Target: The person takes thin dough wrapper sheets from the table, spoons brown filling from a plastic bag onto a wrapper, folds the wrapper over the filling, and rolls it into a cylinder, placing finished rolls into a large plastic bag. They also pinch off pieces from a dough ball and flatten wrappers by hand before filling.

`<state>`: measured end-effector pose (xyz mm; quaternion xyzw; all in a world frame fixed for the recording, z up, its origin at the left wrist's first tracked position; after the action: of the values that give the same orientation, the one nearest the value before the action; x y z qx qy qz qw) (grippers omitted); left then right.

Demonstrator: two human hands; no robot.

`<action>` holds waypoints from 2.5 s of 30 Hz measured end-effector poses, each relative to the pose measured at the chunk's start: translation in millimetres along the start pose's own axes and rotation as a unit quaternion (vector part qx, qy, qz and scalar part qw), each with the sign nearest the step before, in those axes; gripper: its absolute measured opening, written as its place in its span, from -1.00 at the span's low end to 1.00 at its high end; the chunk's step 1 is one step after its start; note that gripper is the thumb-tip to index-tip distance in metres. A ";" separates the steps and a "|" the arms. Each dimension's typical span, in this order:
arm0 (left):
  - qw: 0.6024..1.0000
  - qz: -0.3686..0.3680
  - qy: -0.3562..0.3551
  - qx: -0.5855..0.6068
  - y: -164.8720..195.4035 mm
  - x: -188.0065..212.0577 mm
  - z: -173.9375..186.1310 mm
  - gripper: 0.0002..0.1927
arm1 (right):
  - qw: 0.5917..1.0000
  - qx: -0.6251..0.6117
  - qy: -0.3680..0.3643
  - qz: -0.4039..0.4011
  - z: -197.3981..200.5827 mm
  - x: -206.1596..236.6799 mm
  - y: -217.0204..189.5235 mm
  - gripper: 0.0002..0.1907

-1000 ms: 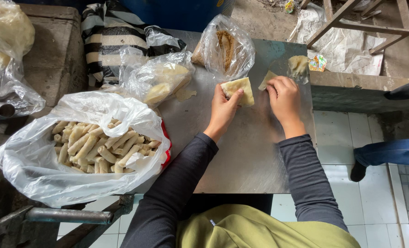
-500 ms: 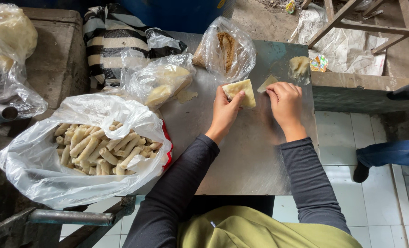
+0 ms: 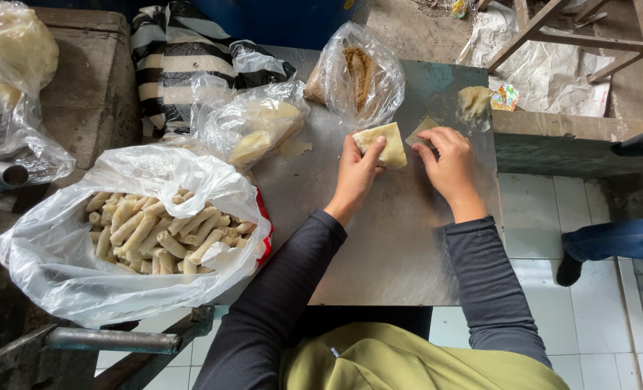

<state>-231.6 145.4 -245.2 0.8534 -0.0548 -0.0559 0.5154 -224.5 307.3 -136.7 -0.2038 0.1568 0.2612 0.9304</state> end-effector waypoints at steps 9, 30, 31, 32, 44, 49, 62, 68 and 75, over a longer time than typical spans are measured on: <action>0.990 0.024 -0.061 0.122 -15.3 -1.3 -10.9 -0.45 | 0.981 -0.190 0.018 0.026 9.2 -0.1 -38.4 -0.74; 0.914 -0.042 0.009 -0.403 54.7 25.5 -24.9 -0.56 | 0.814 -0.558 -0.038 -0.157 -46.5 15.6 26.8 -0.88; 0.930 -0.053 0.013 -0.364 53.7 23.6 -21.6 -0.58 | 0.782 -0.596 -0.015 -0.185 -47.6 18.2 42.3 -0.89; 0.944 -0.063 0.017 -0.323 52.3 21.3 -17.8 -0.60 | 0.746 -0.631 0.007 -0.212 -48.2 21.4 57.7 -0.90; 0.996 -0.021 0.033 -0.085 13.1 6.4 -0.1 -0.69 | 0.997 -0.050 0.043 -0.045 -2.1 10.9 29.3 -0.80; 0.996 -0.018 0.038 -0.085 10.7 3.1 3.1 -0.69 | 0.998 0.015 0.041 -0.043 -0.7 9.9 19.6 -0.83; 0.999 -0.022 0.013 -0.040 6.4 0.7 -0.7 -0.65 | 0.999 0.007 0.022 -0.044 -6.4 10.1 16.3 -0.82; 0.999 -0.016 -0.007 0.031 -0.7 -2.4 -1.7 -0.49 | 0.991 -0.128 0.021 -0.039 8.7 2.3 -2.5 -0.74; 0.992 0.011 -0.066 0.106 -27.9 -5.6 -11.9 -0.43 | 0.977 -0.213 -0.021 -0.011 -3.3 3.4 -34.9 -0.74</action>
<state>-234.3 169.6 -264.2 0.8971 -0.1041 -0.1001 0.4175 -203.1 280.0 -130.5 -0.3931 0.0755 0.2825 0.8718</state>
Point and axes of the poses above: each hand's wrist, its own x-axis away from the middle knuckle, its own z-axis out of the back of the hand, y = z × x, the point moved 9 cm from there along -x, towards the middle knuckle, and after that the axes turned 12 degrees about -y, right-handed, at the moved point
